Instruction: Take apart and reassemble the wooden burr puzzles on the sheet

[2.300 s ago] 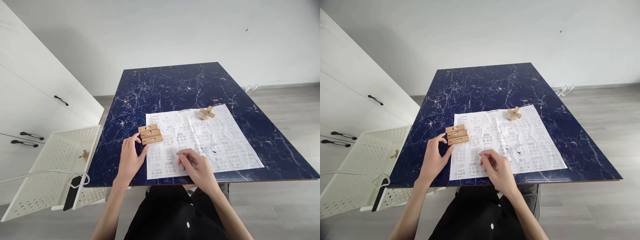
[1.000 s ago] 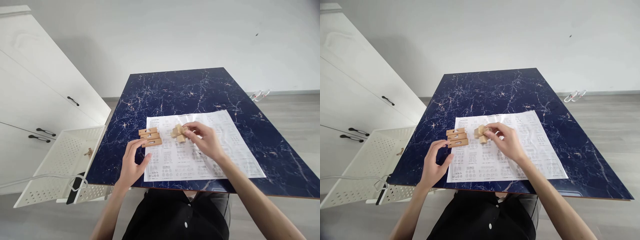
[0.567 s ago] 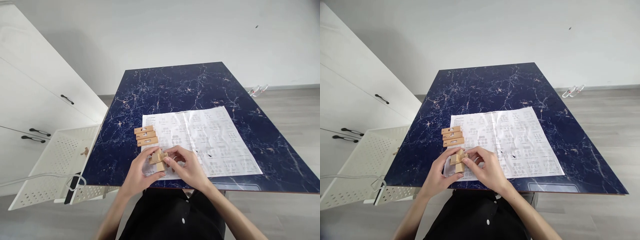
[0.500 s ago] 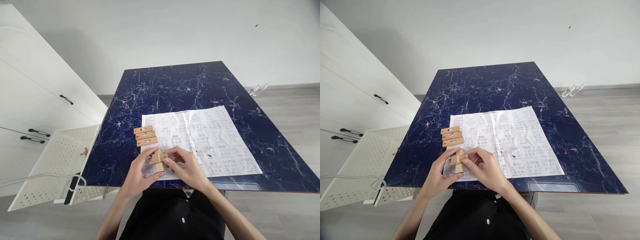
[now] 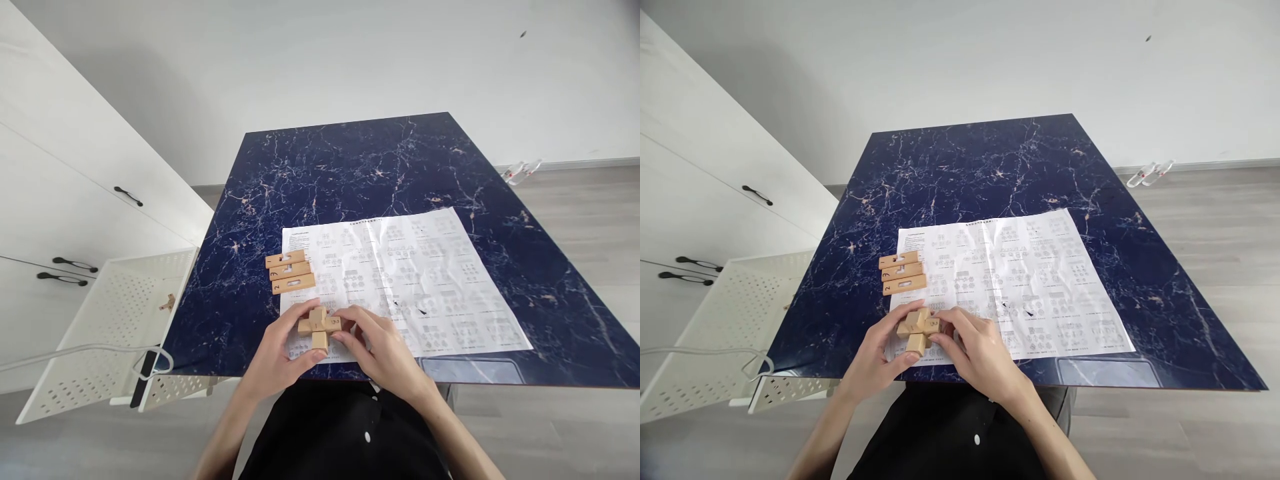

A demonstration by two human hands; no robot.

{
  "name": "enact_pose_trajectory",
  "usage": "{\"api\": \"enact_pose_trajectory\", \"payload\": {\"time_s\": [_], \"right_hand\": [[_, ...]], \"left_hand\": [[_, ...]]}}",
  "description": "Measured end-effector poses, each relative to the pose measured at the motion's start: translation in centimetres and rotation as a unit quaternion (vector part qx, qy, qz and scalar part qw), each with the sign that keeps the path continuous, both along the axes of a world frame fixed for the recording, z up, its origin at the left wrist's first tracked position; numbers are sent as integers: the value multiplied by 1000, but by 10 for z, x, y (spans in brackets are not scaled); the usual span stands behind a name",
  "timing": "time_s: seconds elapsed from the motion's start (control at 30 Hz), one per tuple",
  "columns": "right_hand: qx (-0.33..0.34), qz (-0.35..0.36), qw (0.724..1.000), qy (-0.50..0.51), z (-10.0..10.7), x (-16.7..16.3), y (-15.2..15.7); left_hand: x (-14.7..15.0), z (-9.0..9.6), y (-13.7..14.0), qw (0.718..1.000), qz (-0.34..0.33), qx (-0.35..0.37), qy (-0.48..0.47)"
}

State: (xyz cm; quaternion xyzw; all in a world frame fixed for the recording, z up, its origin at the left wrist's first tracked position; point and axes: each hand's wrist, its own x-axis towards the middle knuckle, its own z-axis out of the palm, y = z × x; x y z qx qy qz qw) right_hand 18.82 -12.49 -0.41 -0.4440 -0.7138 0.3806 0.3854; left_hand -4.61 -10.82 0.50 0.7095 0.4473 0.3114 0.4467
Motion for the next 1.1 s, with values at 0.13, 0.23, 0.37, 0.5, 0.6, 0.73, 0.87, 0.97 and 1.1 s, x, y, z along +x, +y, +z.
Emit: {"api": "enact_pose_trajectory", "payload": {"time_s": [0.13,0.23,0.37,0.5,0.6,0.73,0.87,0.97,1.1], "right_hand": [[44,0,999,-3,-3,-1,1],[69,1,998,1,-5,-4,1],[107,-3,994,1,-7,-8,-1],[137,3,990,-26,-3,-8,-4],[140,3,990,-24,2,-9,-5],[98,-5,994,-37,9,-10,-5],[99,-9,992,-76,10,-12,-5],[76,-17,996,-52,9,-15,-8],[10,-47,999,-3,11,-21,-13]], "left_hand": [[1,2,3,1000,-11,11,-9],[0,2,3,1000,-12,-2,-11],[-3,2,2,998,-27,-43,-45],[-5,4,3,993,-46,-77,-79],[-5,5,3,988,-57,-92,-109],[-2,3,1,989,-34,-67,-124],[0,0,-2,994,-26,0,-105],[1,-1,-3,994,-33,29,-101],[0,-2,-5,995,-18,69,-76]]}}
